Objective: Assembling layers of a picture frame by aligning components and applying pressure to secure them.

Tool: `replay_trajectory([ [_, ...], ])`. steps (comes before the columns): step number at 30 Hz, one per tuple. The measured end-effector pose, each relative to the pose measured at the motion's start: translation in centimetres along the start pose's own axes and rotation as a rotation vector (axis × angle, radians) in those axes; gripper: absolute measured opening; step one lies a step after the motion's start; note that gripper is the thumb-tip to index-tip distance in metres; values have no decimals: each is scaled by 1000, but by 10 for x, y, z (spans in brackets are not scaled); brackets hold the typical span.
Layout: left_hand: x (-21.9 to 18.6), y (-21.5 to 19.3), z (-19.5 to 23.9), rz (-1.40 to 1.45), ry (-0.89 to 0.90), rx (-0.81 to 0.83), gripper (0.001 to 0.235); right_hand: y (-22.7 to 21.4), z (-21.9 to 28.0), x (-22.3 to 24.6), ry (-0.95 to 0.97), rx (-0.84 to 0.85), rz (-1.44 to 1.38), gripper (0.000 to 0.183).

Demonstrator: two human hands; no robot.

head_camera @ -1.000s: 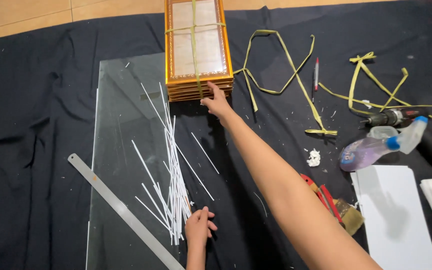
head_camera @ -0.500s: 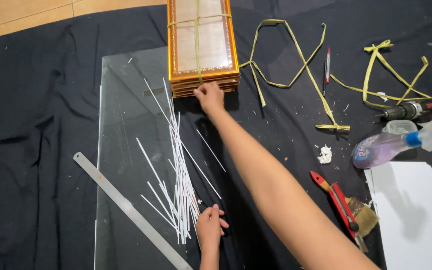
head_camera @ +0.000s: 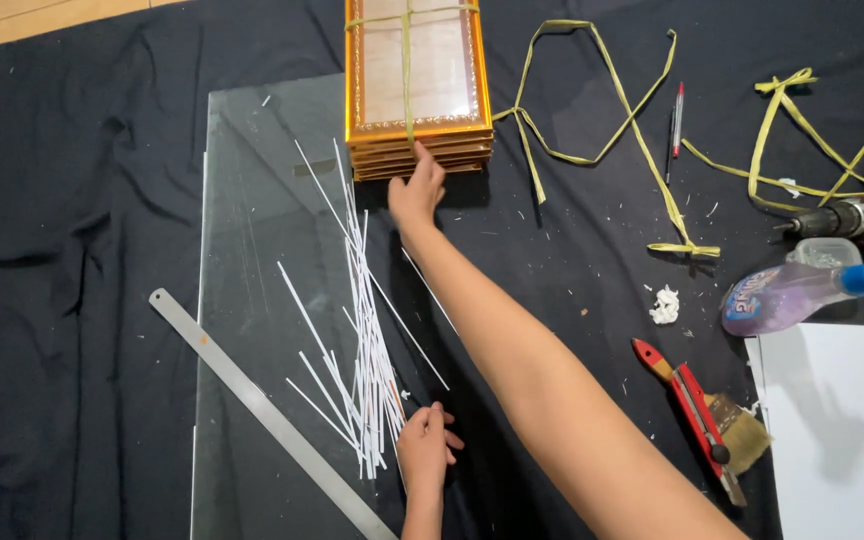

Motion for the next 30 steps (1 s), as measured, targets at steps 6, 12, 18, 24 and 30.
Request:
replay_trajectory([
  [6,-6,-1,4,-57,-50,-10,36,-12,-60,-9,-109,-150,189,27],
  [12,-5,-2,0,-64,-21,-4,41,-17,-98,-18,-281,-303,251,24],
  [18,1,1,-1,6,-12,33,42,-91,-88,-25,-284,-273,269,21],
  [24,-8,-2,5,10,3,39,44,-164,8,-42,-232,-187,169,20],
  [30,-2,-2,4,-2,41,66,44,-220,126,-88,-224,-199,116,19],
])
Point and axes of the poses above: each hand's wrist, its own z-axis away from the middle knuckle, its own y-axis out of the palm, x = y × z, the point moved 7 cm from there along -z, towards the middle knuckle, and after that the axes turned 14 degrees about y, right-handed, at the moved point
